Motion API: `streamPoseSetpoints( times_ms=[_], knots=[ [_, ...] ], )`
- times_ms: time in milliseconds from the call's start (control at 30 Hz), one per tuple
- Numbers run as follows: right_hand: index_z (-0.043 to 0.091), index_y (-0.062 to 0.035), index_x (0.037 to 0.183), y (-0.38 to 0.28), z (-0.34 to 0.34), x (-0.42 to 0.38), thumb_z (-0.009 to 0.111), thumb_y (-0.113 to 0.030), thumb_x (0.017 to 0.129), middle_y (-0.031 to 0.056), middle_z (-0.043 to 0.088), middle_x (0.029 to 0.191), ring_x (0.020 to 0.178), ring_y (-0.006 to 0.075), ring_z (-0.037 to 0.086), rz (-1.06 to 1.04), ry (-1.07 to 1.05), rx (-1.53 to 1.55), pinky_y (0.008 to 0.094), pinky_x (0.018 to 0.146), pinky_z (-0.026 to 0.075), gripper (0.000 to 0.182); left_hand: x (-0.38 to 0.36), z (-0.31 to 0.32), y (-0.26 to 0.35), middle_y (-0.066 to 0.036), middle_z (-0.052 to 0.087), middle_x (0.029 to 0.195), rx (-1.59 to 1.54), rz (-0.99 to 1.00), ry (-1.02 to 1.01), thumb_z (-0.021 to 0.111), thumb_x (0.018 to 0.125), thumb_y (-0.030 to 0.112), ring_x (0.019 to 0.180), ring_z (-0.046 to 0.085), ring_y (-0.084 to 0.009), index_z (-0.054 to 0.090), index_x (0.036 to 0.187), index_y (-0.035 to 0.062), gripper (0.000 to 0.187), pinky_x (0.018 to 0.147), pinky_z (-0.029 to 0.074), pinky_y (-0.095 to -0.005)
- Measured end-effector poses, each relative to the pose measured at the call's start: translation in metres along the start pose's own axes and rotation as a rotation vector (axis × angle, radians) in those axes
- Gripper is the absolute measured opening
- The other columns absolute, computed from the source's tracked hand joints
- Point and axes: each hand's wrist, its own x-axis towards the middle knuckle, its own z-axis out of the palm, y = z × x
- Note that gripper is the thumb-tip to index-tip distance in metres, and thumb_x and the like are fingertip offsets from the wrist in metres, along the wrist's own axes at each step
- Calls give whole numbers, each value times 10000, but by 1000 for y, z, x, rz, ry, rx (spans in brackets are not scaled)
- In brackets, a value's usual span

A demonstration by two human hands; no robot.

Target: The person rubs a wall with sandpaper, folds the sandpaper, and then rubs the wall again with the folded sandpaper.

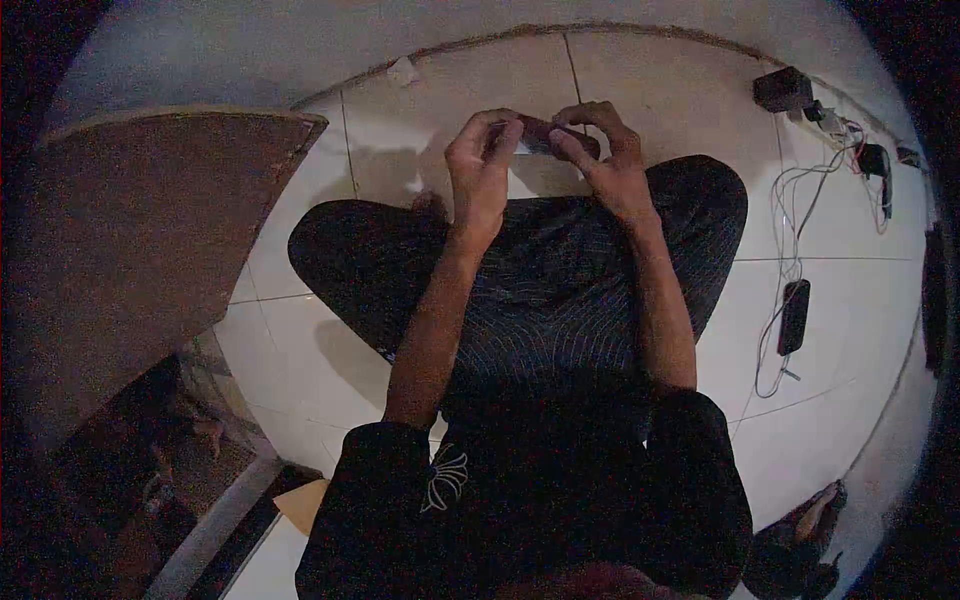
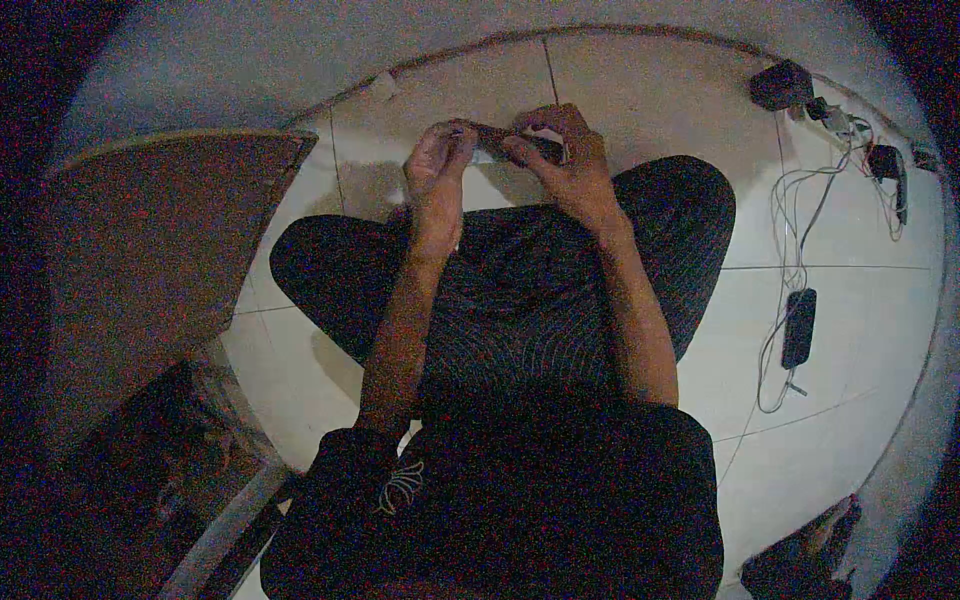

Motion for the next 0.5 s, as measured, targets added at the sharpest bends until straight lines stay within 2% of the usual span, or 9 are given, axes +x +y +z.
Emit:
streamPoseSetpoints(
  times_ms=[133,200,233,300,400,500],
  knots=[
    [678,-63,995,-4,-2,2,757,-225,817,115,651,1023,967,257,645,-26,4,-6,367,858,502,253,1,2,2,-42,640,943,-1,-13,-14,648,915,98,890,578,-110,633,1016,-13,151,801,464,-263],
    [665,-24,963,-6,-2,2,740,-151,829,75,660,974,952,192,617,-25,15,-27,331,841,478,199,0,2,5,-33,633,937,6,-48,-48,648,915,95,882,563,-97,637,1012,-7,141,788,455,-252],
    [665,-24,963,-4,-3,2,740,-151,829,75,660,974,952,192,617,-25,16,-27,331,841,478,199,0,2,5,-33,633,937,7,-48,-49,648,915,95,882,563,-97,637,1012,-7,141,788,455,-252],
    [668,-11,920,3,-6,4,749,-124,813,71,669,954,928,198,609,-172,41,-67,327,840,471,175,0,2,4,-27,630,924,96,36,-91,656,917,114,866,553,-87,641,1005,-4,149,781,451,-248],
    [686,-17,907,1,-9,7,761,-106,793,69,679,947,920,200,602,-207,25,-125,329,848,464,163,3,0,1,-31,634,924,81,16,-86,662,918,136,865,558,-89,643,1000,-7,166,785,453,-251],
    [706,-36,930,-1,-3,6,769,-110,781,72,686,965,939,194,596,-114,71,-32,335,869,458,178,3,2,6,-37,639,933,43,58,-68,669,917,156,873,563,-92,643,1002,-11,189,794,458,-254]
  ],
)
